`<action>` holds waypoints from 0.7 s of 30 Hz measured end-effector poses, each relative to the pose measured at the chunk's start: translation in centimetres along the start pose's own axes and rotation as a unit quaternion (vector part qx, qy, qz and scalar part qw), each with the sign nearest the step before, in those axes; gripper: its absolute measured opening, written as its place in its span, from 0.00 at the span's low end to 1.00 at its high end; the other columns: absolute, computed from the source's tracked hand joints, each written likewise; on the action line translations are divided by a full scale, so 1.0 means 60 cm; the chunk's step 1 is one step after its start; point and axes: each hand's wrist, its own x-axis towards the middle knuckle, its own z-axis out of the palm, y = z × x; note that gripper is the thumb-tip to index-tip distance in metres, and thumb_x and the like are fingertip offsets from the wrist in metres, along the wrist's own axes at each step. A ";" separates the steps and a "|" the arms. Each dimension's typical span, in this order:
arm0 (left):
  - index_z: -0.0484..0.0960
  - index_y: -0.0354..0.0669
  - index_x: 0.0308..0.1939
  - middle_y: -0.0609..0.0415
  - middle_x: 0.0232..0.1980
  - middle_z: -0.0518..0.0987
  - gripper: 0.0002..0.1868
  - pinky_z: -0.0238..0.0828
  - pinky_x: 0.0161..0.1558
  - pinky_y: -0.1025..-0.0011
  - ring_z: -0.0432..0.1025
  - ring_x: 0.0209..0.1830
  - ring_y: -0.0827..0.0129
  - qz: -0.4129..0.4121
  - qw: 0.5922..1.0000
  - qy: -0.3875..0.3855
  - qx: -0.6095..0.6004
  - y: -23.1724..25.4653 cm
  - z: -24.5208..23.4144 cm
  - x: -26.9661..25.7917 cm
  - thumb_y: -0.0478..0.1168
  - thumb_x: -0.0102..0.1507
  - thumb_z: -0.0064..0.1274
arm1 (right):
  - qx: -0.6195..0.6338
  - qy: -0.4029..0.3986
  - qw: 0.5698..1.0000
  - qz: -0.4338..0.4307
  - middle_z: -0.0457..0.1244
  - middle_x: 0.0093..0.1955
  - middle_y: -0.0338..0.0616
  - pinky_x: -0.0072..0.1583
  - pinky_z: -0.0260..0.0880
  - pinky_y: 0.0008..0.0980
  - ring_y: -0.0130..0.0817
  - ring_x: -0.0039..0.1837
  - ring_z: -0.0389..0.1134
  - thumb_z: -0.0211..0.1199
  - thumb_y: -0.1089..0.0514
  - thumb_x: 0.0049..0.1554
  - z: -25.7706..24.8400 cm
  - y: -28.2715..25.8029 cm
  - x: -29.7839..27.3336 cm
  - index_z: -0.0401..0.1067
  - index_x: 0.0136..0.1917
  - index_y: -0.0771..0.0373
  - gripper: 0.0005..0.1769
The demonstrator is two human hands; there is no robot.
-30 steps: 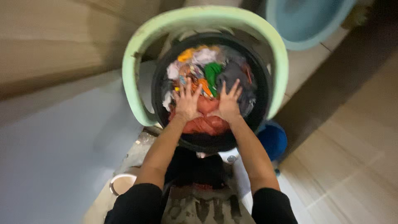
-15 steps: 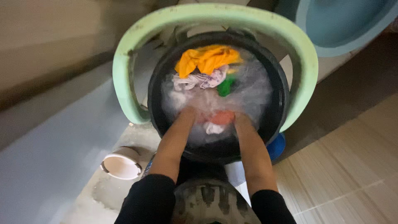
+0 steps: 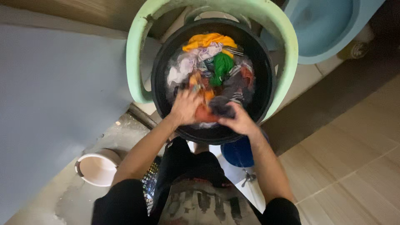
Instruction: The person hand washes a load of clothes in a green basin using a blue scoop to add water from a nearby drum. They agitate the clothes, rinse them, and wring out individual items before placing them into a black laundry basket.
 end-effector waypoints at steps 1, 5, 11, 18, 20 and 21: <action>0.69 0.46 0.68 0.39 0.77 0.57 0.57 0.49 0.72 0.38 0.51 0.75 0.39 0.036 0.999 -0.017 -0.009 0.007 -0.008 -0.016 0.66 0.41 0.73 | -0.063 -0.010 0.998 0.029 0.63 0.68 0.60 0.69 0.65 0.47 0.50 0.70 0.64 0.82 0.46 0.46 -0.003 -0.034 0.001 0.62 0.72 0.62 0.48; 0.59 0.49 0.76 0.35 0.80 0.47 0.74 0.43 0.65 0.25 0.43 0.78 0.33 0.024 1.000 0.014 -0.004 0.014 -0.019 -0.034 0.71 0.30 0.74 | -0.356 -0.027 0.925 0.127 0.43 0.80 0.68 0.68 0.56 0.68 0.67 0.78 0.47 0.84 0.32 0.33 0.019 -0.146 0.032 0.48 0.81 0.57 0.74; 0.57 0.55 0.78 0.33 0.80 0.48 0.75 0.45 0.68 0.30 0.44 0.77 0.32 -0.085 0.996 0.006 0.041 -0.026 0.044 0.076 0.70 0.31 0.73 | -0.407 -0.060 0.886 0.214 0.25 0.84 0.77 0.67 0.57 0.72 0.80 0.80 0.37 0.81 0.35 0.31 0.057 -0.072 0.156 0.39 0.86 0.55 0.81; 0.67 0.53 0.72 0.38 0.73 0.64 0.53 0.57 0.72 0.47 0.58 0.73 0.41 -0.091 0.986 -0.063 -0.124 -0.124 0.139 0.186 0.64 0.46 0.65 | -0.387 -0.048 0.903 0.182 0.37 0.79 0.75 0.68 0.59 0.62 0.73 0.76 0.46 0.77 0.40 0.38 0.119 0.133 0.245 0.47 0.82 0.57 0.67; 0.67 0.53 0.72 0.38 0.72 0.66 0.52 0.58 0.71 0.48 0.60 0.72 0.42 -0.107 0.984 -0.048 -0.135 -0.137 0.159 0.194 0.65 0.47 0.64 | -0.359 -0.053 0.912 0.192 0.40 0.77 0.73 0.68 0.60 0.60 0.71 0.75 0.49 0.77 0.40 0.38 0.134 0.159 0.250 0.49 0.81 0.58 0.65; 0.68 0.52 0.72 0.39 0.71 0.67 0.51 0.59 0.71 0.48 0.61 0.72 0.42 -0.118 0.984 -0.040 -0.131 -0.141 0.165 0.198 0.65 0.48 0.64 | -0.350 -0.054 0.914 0.198 0.42 0.76 0.72 0.68 0.60 0.59 0.70 0.75 0.50 0.77 0.40 0.38 0.140 0.166 0.250 0.50 0.80 0.59 0.64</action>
